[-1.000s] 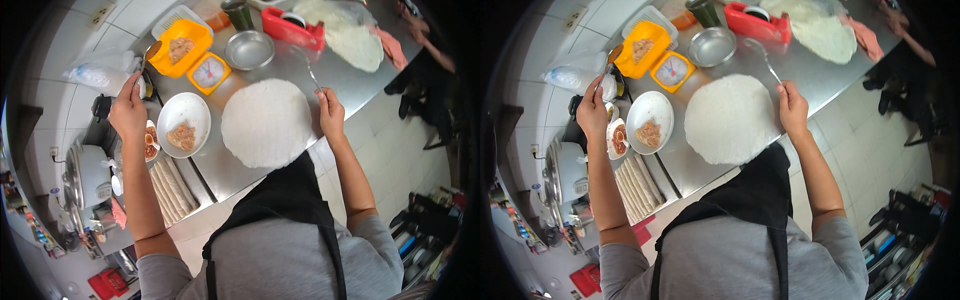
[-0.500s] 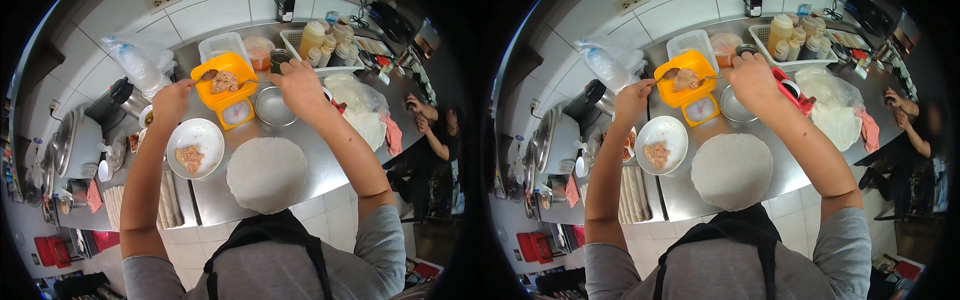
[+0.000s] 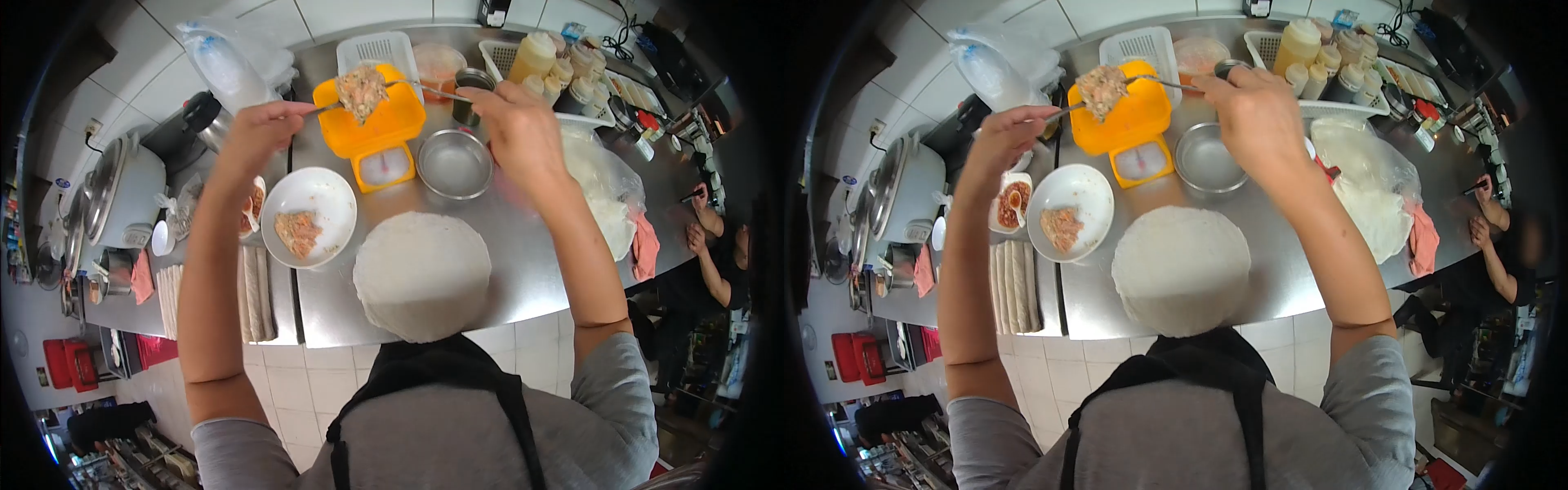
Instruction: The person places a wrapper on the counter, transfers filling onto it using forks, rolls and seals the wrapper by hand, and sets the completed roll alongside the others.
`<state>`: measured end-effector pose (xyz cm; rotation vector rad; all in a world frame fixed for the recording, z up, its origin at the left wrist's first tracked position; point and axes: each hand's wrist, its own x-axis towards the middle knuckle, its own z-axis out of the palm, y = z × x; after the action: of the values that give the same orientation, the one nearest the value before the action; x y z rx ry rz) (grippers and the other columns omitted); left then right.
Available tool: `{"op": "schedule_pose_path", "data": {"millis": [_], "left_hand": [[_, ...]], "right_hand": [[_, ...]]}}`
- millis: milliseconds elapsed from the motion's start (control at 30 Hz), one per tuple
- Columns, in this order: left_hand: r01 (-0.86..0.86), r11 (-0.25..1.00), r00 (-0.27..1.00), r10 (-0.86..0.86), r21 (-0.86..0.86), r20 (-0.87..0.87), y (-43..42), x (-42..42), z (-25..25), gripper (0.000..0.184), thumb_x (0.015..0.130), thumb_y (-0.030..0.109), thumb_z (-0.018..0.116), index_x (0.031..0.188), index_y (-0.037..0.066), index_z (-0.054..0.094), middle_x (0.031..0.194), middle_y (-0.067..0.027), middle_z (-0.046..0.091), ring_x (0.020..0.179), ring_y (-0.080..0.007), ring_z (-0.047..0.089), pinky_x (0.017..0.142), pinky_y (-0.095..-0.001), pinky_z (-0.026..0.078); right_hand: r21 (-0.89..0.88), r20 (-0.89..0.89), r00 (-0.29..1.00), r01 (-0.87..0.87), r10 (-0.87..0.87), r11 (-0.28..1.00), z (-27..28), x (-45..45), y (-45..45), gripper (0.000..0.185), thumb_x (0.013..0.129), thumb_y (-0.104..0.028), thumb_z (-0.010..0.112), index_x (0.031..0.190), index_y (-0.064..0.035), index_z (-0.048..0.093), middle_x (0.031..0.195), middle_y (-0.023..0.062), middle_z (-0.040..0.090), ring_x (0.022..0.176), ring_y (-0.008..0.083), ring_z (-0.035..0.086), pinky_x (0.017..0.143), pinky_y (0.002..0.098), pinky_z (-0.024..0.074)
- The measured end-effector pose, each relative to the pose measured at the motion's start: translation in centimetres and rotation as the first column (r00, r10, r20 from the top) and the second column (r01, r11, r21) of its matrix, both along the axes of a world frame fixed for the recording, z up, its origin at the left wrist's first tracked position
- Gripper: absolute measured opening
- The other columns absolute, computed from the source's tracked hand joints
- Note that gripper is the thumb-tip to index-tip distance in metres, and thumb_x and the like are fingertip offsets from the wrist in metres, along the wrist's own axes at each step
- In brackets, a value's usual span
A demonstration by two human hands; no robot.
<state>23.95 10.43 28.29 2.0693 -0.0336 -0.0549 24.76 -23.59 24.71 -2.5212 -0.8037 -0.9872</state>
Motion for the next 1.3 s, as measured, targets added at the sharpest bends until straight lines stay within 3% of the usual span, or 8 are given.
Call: {"op": "schedule_pose_path", "data": {"millis": [133,267,400,500,600,933,1133,1300], "left_hand": [[0.039,0.996,0.996,-0.032,0.084,-0.08,-1.2,-6.6,1.5,0.028,0.095,0.007,0.066,0.121,0.002,0.074,0.074,0.0077,0.057,0.071,0.0015,0.046,0.063,-0.0168,0.035],[0.235,0.945,0.967,-0.25,0.229,0.04,-0.8,-11.3,-8.1,0.031,0.089,0.008,0.075,0.12,0.005,0.075,0.078,0.003,0.07,0.074,-0.0099,0.063,0.065,-0.0293,0.049],[0.162,0.738,0.987,-0.12,0.655,-0.109,-5.9,-16.2,-14.8,0.026,0.087,0.016,0.077,0.114,0.015,0.077,0.085,-0.0076,0.074,0.078,-0.0279,0.07,0.069,-0.0355,0.053],[-0.031,0.808,0.96,-0.139,0.588,0.243,-7.6,-18.4,-18.2,0.023,0.086,0.015,0.076,0.109,0.012,0.076,0.079,-0.0082,0.071,0.072,-0.0304,0.066,0.067,-0.0415,0.052],[-0.076,0.813,0.938,-0.138,0.577,0.319,-9.0,-20.2,-18.4,0.025,0.087,0.01,0.073,0.112,0.015,0.075,0.076,-0.0073,0.068,0.071,-0.0278,0.065,0.067,-0.0398,0.051],[-0.094,0.729,0.901,-0.227,0.678,0.369,-8.3,-25.7,-21.9,0.027,0.086,0.003,0.07,0.11,0.012,0.077,0.066,-0.0057,0.052,0.062,-0.0235,0.053,0.059,-0.0371,0.044],[-0.18,0.844,0.899,-0.067,0.506,0.432,-9.2,-25.8,-20.2,0.03,0.083,0.0,0.073,0.109,0.013,0.077,0.064,-0.0057,0.053,0.061,-0.0229,0.053,0.059,-0.0376,0.044],[-0.108,0.751,0.916,-0.18,0.652,0.359,-7.5,-26.4,-21.3,0.028,0.086,0.001,0.072,0.11,0.012,0.077,0.07,-0.0064,0.06,0.062,-0.0233,0.055,0.06,-0.0368,0.045]], "right_hand": [[0.067,-0.141,0.988,-0.048,0.057,0.997,-0.3,-6.7,-2.9,0.03,0.081,-0.001,0.07,0.108,-0.0112,0.078,0.075,0.0083,0.058,0.076,0.0308,0.06,0.07,0.0427,0.0481],[0.03,-0.391,0.916,-0.086,0.091,0.996,-7.6,-12.8,-5.9,0.031,0.08,-0.001,0.07,0.107,-0.0129,0.079,0.075,0.0082,0.054,0.074,0.0287,0.056,0.069,0.0405,0.0462],[0.022,-0.456,0.89,0.006,0.005,1.0,-14.8,-16.8,-7.8,0.04,0.077,0.0,0.068,0.113,-0.016,0.079,0.074,0.0072,0.054,0.074,0.0274,0.056,0.071,0.04,0.046],[0.051,-0.466,0.885,0.019,0.007,0.999,-16.1,-18.2,-8.6,0.048,0.075,0.0,0.067,0.118,-0.0194,0.078,0.074,0.006,0.052,0.074,0.0258,0.056,0.07,0.0392,0.0458],[0.073,-0.438,0.89,-0.105,0.126,0.992,-16.1,-19.4,-7.6,0.054,0.074,0.0,0.066,0.123,-0.0226,0.077,0.076,0.0051,0.051,0.074,0.0238,0.056,0.071,0.0383,0.0457],[0.019,-0.553,0.83,-0.074,0.072,0.997,-20.5,-22.8,-9.5,0.064,0.074,0.002,0.064,0.132,-0.0235,0.071,0.08,0.006,0.051,0.071,0.0227,0.058,0.068,0.0385,0.0499],[0.054,-0.555,0.83,-0.042,0.065,0.998,-18.5,-22.5,-8.5,0.064,0.075,0.002,0.063,0.135,-0.0227,0.07,0.083,0.0072,0.053,0.069,0.0234,0.058,0.069,0.0385,0.0505],[-0.024,-0.517,0.851,-0.117,0.088,0.993,-20.5,-21.6,-7.5,0.062,0.077,0.001,0.063,0.135,-0.0213,0.069,0.085,0.0067,0.054,0.07,0.0239,0.059,0.07,0.0375,0.0514]]}}
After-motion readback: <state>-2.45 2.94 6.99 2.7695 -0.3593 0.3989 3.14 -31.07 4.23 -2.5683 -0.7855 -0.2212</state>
